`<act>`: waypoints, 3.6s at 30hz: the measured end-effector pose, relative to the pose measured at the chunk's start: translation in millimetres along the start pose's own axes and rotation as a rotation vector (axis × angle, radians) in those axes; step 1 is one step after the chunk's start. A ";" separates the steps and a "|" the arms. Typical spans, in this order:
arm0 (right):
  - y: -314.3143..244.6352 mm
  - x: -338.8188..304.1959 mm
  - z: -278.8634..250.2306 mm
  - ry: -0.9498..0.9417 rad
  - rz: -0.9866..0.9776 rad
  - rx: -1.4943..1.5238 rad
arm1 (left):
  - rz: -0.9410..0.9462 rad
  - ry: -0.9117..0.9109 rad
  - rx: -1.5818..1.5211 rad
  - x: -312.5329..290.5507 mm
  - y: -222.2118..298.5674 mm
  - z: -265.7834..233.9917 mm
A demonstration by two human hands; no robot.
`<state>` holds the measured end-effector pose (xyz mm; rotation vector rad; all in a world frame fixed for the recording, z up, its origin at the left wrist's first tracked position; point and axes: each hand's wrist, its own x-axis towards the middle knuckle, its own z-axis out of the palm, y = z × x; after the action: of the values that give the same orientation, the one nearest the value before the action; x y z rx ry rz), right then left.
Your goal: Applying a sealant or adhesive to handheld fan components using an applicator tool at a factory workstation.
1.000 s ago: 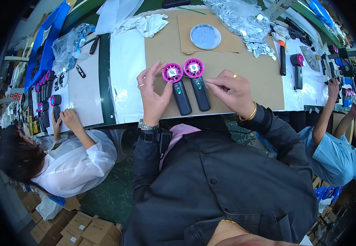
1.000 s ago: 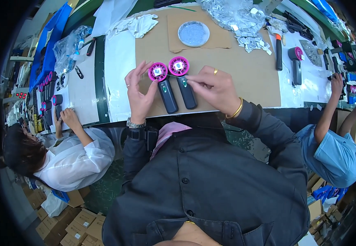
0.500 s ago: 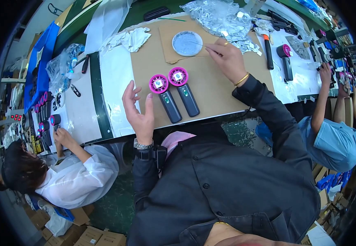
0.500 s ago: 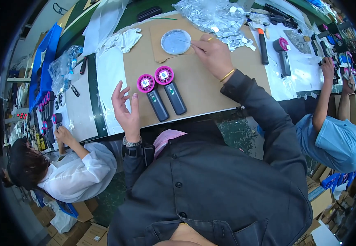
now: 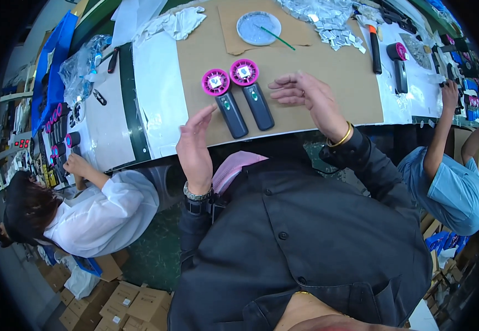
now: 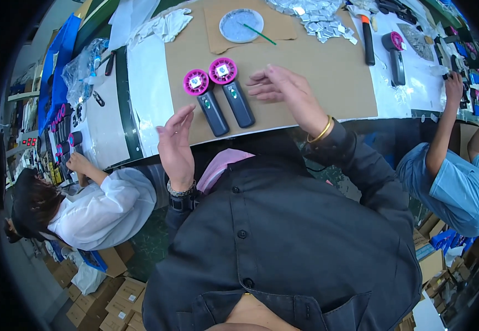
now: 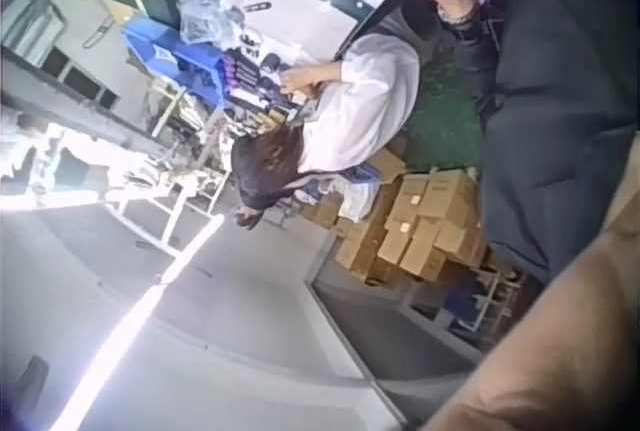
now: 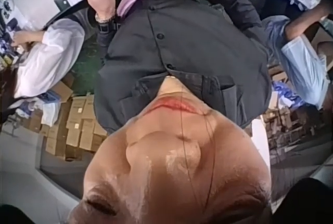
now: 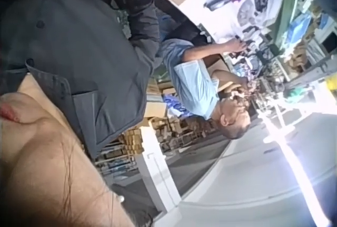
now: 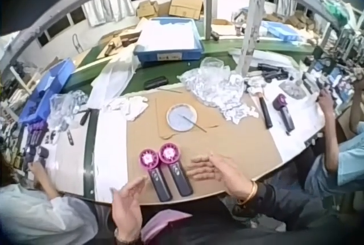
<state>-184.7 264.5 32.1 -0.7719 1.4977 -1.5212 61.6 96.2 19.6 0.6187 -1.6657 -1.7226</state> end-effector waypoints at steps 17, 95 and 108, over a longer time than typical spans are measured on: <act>6.0 -12.2 20.9 -0.033 -0.040 0.036 | -0.039 0.019 0.106 -8.2 3.5 30.0; -29.0 13.4 9.1 0.170 -0.203 -0.910 | 0.525 -0.204 0.884 75.8 13.8 60.7; -19.6 73.2 -27.2 0.380 -0.426 -1.311 | 0.190 -0.308 0.564 95.6 -5.9 61.9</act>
<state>-244.7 211.2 39.3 -1.6580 2.7680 -0.7848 -48.6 68.5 28.8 0.4316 -2.3765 -1.2526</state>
